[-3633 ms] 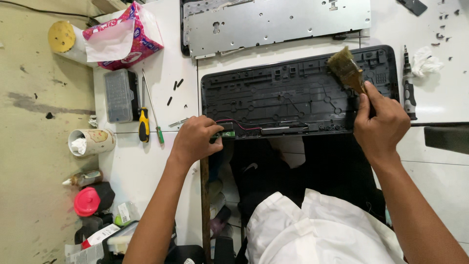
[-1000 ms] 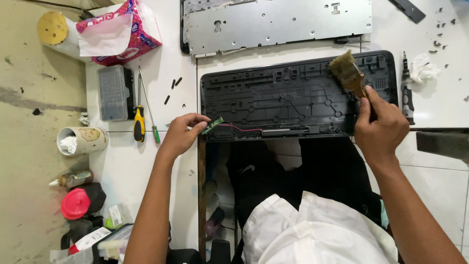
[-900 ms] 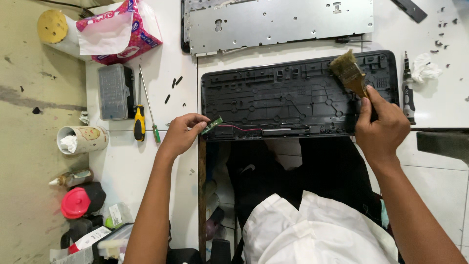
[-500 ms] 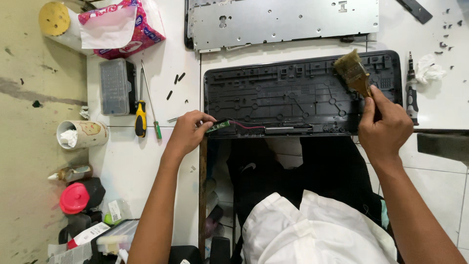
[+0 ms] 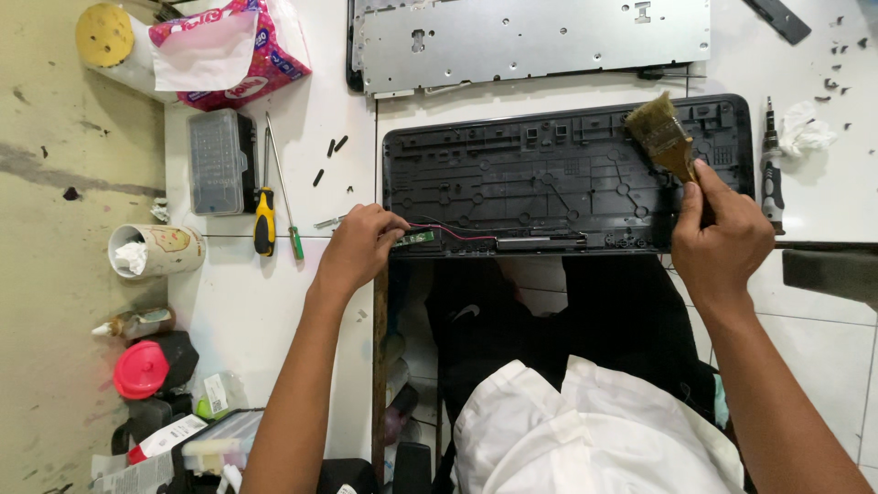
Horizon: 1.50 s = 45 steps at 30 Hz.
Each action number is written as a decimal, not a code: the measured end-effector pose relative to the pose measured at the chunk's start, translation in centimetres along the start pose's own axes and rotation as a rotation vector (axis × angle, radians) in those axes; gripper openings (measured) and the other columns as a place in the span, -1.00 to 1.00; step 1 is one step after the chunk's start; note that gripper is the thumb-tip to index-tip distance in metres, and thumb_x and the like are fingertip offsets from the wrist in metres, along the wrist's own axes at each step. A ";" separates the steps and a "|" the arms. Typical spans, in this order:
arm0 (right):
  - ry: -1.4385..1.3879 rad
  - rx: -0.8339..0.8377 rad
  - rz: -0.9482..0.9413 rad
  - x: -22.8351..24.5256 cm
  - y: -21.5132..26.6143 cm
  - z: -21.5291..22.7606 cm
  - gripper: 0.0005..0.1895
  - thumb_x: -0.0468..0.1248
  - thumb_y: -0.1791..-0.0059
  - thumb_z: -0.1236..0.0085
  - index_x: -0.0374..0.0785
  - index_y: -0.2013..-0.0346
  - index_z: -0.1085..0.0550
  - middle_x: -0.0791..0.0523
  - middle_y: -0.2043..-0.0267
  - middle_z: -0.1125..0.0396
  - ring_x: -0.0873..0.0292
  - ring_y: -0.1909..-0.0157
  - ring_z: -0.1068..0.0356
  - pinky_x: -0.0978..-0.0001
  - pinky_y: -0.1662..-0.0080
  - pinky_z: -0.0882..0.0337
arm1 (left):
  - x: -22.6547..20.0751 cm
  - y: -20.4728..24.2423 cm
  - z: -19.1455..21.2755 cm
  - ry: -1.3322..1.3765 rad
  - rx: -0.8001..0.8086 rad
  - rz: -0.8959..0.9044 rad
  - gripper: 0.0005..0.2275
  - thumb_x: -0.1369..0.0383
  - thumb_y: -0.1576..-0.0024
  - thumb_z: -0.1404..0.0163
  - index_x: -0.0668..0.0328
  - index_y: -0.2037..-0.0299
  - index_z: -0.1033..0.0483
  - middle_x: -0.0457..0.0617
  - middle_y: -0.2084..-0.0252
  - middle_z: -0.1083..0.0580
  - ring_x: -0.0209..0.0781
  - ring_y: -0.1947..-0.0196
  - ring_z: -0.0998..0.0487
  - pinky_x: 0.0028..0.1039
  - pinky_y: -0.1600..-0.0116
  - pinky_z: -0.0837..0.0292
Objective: The person cleans the inside of a disassembled keyboard using a brush, then places a metal plate over the internal components and secures it.
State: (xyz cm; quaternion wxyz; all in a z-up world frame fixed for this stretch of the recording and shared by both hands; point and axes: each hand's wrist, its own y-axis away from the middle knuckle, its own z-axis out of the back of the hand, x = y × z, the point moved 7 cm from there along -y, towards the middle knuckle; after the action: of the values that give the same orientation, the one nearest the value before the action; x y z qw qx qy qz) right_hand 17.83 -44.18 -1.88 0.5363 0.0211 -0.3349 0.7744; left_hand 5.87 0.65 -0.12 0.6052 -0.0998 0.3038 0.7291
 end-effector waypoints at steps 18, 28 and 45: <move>-0.025 -0.023 0.000 -0.1 0.1 0.1 -0.71 -0.43 -0.27 -0.33 -0.39 -0.30 -0.72 -0.06 0.05 -0.65 -0.06 0.28 -0.52 0.14 0.20 -0.43 | -1.5 1.3 2.4 -0.044 -0.287 -0.289 -0.86 0.45 -0.26 -0.18 0.20 0.01 -0.68 0.03 0.10 -0.60 0.00 0.03 -0.54 -0.20 -0.12 -0.48; -0.243 -0.178 0.003 -3.8 -0.6 5.5 -0.66 -0.56 -0.35 -0.07 -0.71 -0.41 -0.56 -0.32 0.02 -0.50 -0.23 0.12 -0.41 -0.04 0.12 -0.36 | 4.8 0.2 0.2 0.319 -0.721 0.008 -0.82 0.39 -0.34 -0.02 0.21 0.01 -0.69 0.02 0.09 -0.64 -0.14 0.11 -0.66 -0.37 0.06 -0.60; -0.295 -0.237 -0.074 -9.4 -1.9 4.3 -0.75 -0.47 -0.23 -0.15 -0.55 -0.14 -0.66 -0.26 0.10 -0.55 -0.37 0.08 -0.56 -0.11 0.02 -0.54 | 5.1 -0.9 -0.9 0.127 -0.920 -0.087 -0.88 0.50 -0.33 -0.14 0.20 0.07 -0.76 0.04 0.41 -0.61 0.02 0.46 -0.57 -0.30 0.30 -0.47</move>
State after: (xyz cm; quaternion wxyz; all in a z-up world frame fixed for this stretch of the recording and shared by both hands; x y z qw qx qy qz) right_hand 22.01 -53.85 -1.30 0.5082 0.0835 -0.4978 0.6978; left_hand 5.25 4.44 -3.74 0.5081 -0.4149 -0.0190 0.7545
